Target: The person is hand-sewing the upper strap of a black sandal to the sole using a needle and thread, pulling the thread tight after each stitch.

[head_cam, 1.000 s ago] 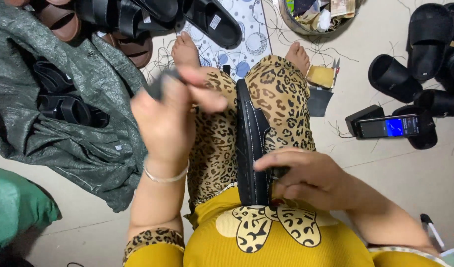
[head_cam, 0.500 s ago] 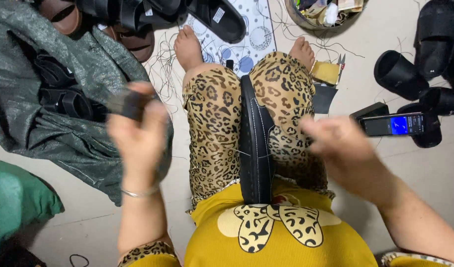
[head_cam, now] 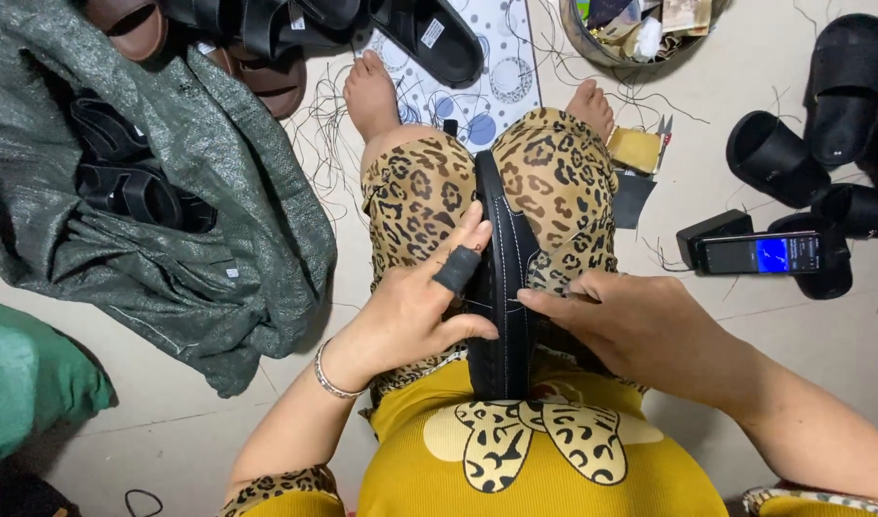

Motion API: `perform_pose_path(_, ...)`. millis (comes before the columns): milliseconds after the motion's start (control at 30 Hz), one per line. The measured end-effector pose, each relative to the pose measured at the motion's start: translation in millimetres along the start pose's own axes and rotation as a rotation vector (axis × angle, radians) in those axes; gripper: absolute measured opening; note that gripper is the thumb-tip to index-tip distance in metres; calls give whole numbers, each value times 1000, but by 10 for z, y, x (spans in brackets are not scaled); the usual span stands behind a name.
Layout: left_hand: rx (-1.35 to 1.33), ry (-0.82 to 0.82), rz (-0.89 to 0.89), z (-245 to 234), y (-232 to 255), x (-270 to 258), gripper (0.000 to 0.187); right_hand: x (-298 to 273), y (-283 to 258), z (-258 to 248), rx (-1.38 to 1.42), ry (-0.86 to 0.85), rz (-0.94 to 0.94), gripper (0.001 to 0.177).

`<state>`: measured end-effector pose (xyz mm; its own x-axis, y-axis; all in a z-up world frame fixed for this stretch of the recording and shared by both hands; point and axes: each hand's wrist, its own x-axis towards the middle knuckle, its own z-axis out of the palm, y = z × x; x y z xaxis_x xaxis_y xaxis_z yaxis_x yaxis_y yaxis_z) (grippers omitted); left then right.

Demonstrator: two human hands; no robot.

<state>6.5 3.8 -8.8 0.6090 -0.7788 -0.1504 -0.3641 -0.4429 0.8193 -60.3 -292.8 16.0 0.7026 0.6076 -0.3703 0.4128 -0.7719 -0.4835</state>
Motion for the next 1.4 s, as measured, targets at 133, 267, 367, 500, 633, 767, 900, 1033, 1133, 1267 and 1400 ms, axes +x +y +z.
perform_pose_path(133,-18,-24,-45,18,-31,4,103,30,67,-52,130,-3,-16,56)
perform_pose_path(267,-16,2,-11,44,-56,-6,106,37,58,-91,119,59,-51,55)
perform_pose_path(367,26,36,17,100,-74,-3,103,46,-70,-179,-12,28,-32,64)
perform_pose_path(500,92,81,52,158,-94,-6,103,244,-244,-151,-18,-367,139,68)
perform_pose_path(633,121,116,38,200,-54,-35,106,436,-369,-95,-243,86,39,21)
perform_pose_path(767,174,391,94,297,-84,-168,57,432,-239,-75,42,313,-63,22)
perform_pose_path(900,-1262,192,91,6,124,-229,25,392,-208,-94,238,403,-57,29)
perform_pose_path(1033,-1247,254,20,95,147,-125,12,382,-255,-32,260,464,-22,32)
perform_pose_path(1133,-332,210,-281,173,320,-21,18,296,-265,-60,170,479,-16,34)
perform_pose_path(1267,-274,260,-223,186,389,-80,19,-78,-76,-241,-4,215,9,34)
perform_pose_path(1400,-513,541,-262,179,71,-192,29,-417,306,-494,509,129,137,47)
